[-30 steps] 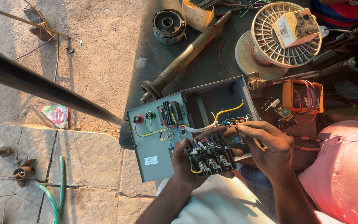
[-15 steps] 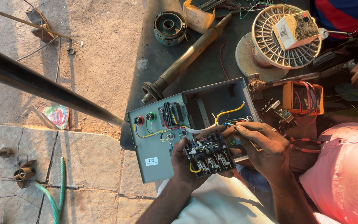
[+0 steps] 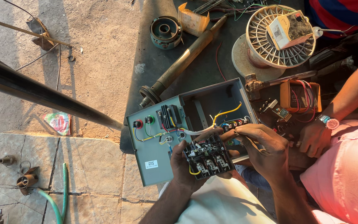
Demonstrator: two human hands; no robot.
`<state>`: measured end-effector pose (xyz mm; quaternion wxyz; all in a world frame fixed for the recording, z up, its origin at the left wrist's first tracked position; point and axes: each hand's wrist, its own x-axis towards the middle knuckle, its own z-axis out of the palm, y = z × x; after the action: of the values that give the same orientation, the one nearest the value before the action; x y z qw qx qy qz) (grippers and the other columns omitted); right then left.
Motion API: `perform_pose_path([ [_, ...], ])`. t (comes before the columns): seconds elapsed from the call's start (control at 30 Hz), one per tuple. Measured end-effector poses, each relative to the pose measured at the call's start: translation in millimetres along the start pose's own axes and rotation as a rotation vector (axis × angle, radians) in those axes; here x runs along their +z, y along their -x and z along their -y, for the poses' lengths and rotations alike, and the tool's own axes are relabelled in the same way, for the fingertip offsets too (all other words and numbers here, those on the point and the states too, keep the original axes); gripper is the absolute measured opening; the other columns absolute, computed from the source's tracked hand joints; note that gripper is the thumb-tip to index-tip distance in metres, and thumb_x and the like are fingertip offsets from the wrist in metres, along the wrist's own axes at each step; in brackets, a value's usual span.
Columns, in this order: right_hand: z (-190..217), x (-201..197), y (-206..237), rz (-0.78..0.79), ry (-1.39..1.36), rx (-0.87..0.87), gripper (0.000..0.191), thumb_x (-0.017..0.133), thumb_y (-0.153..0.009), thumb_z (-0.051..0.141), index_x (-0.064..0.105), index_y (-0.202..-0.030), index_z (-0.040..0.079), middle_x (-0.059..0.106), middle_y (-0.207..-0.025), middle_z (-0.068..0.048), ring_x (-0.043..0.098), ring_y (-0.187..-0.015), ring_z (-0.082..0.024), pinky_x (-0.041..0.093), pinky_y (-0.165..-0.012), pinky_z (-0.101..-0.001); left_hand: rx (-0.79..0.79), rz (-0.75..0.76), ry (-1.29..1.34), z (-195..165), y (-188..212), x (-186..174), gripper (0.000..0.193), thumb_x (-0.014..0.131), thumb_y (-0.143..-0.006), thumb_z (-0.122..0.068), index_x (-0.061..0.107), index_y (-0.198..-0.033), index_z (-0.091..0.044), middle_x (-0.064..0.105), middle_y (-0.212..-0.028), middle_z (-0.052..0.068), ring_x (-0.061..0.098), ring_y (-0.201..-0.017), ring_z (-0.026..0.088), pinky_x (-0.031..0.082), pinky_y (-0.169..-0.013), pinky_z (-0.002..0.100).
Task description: The person holds a black electrical contactor and manipulates its internal components with their fingers. Another person assists by handling wires and tools nearby. The contactor is repeatedly inspected and adjusted within an open electrical box.
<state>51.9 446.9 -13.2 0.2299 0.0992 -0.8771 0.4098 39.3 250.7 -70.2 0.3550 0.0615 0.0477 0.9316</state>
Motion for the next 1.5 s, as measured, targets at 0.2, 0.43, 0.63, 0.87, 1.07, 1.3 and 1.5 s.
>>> perform_pose_path([
  [0.2, 3, -5, -2, 0.008, -0.053, 0.064, 0.023, 0.078, -0.086, -0.002, 0.072, -0.107, 0.004, 0.076, -0.101, -0.008, 0.074, -0.088, -0.014, 0.060, -0.073, -0.0257, -0.023, -0.016, 0.020, 1, -1, -1, 0.102, 0.059, -0.090, -0.065, 0.032, -0.163, 0.001, 0.043, -0.159, 0.029, 0.058, -0.131, 0.050, 0.057, -0.102, 0.059],
  [0.43, 3, -10, -9, 0.053, 0.013, -0.054, 0.027, 0.079, -0.078, 0.000, 0.075, -0.102, 0.011, 0.079, -0.099, -0.002, 0.075, -0.091, -0.019, 0.060, -0.085, -0.0311, -0.030, -0.105, 0.129, 4, 5, -20, 0.097, 0.058, -0.094, -0.061, 0.033, -0.164, 0.003, 0.052, -0.144, 0.027, 0.062, -0.124, 0.044, 0.059, -0.099, 0.061],
  [0.63, -9, -25, -3, 0.036, -0.096, 0.012, 0.030, 0.081, -0.080, -0.003, 0.071, -0.106, 0.006, 0.078, -0.102, -0.006, 0.078, -0.094, -0.021, 0.062, -0.080, -0.0315, 0.114, -0.334, 0.028, 15, -11, -18, 0.093, 0.056, -0.087, -0.057, 0.029, -0.156, 0.000, 0.051, -0.143, 0.029, 0.060, -0.122, 0.045, 0.064, -0.088, 0.059],
  [0.87, -16, -28, 12, 0.000, -0.206, 0.006, 0.033, 0.081, -0.081, -0.008, 0.071, -0.110, 0.005, 0.075, -0.107, -0.010, 0.078, -0.096, -0.023, 0.066, -0.078, -0.0298, -0.046, 0.043, 0.036, 9, -19, -19, 0.099, 0.060, -0.088, -0.056, 0.026, -0.153, 0.009, 0.046, -0.145, 0.038, 0.059, -0.123, 0.052, 0.062, -0.088, 0.060],
  [1.07, -16, -28, 16, -0.029, -0.112, 0.004, 0.029, 0.086, -0.079, 0.000, 0.072, -0.103, 0.008, 0.077, -0.104, -0.006, 0.078, -0.096, -0.020, 0.064, -0.079, -0.0289, 0.079, -0.457, -0.083, 10, -9, -54, 0.093, 0.063, -0.086, -0.056, 0.031, -0.152, 0.001, 0.059, -0.128, 0.028, 0.067, -0.108, 0.042, 0.061, -0.085, 0.065],
  [1.3, -5, -36, 14, -0.052, -0.081, 0.030, 0.027, 0.083, -0.079, -0.002, 0.071, -0.102, 0.006, 0.077, -0.100, -0.007, 0.077, -0.093, -0.022, 0.061, -0.079, -0.0329, -0.094, -0.012, 0.023, 10, -21, -21, 0.099, 0.061, -0.084, -0.057, 0.028, -0.149, 0.010, 0.049, -0.141, 0.040, 0.061, -0.118, 0.052, 0.061, -0.092, 0.060],
  [1.5, 3, -51, 19, -0.072, -0.116, 0.071, 0.028, 0.079, -0.082, -0.006, 0.067, -0.105, 0.004, 0.074, -0.099, -0.008, 0.076, -0.091, -0.019, 0.061, -0.076, -0.0302, -0.145, -0.039, -0.037, 12, -24, 30, 0.101, 0.058, -0.086, -0.058, 0.028, -0.153, 0.012, 0.045, -0.145, 0.040, 0.060, -0.121, 0.054, 0.064, -0.079, 0.062],
])
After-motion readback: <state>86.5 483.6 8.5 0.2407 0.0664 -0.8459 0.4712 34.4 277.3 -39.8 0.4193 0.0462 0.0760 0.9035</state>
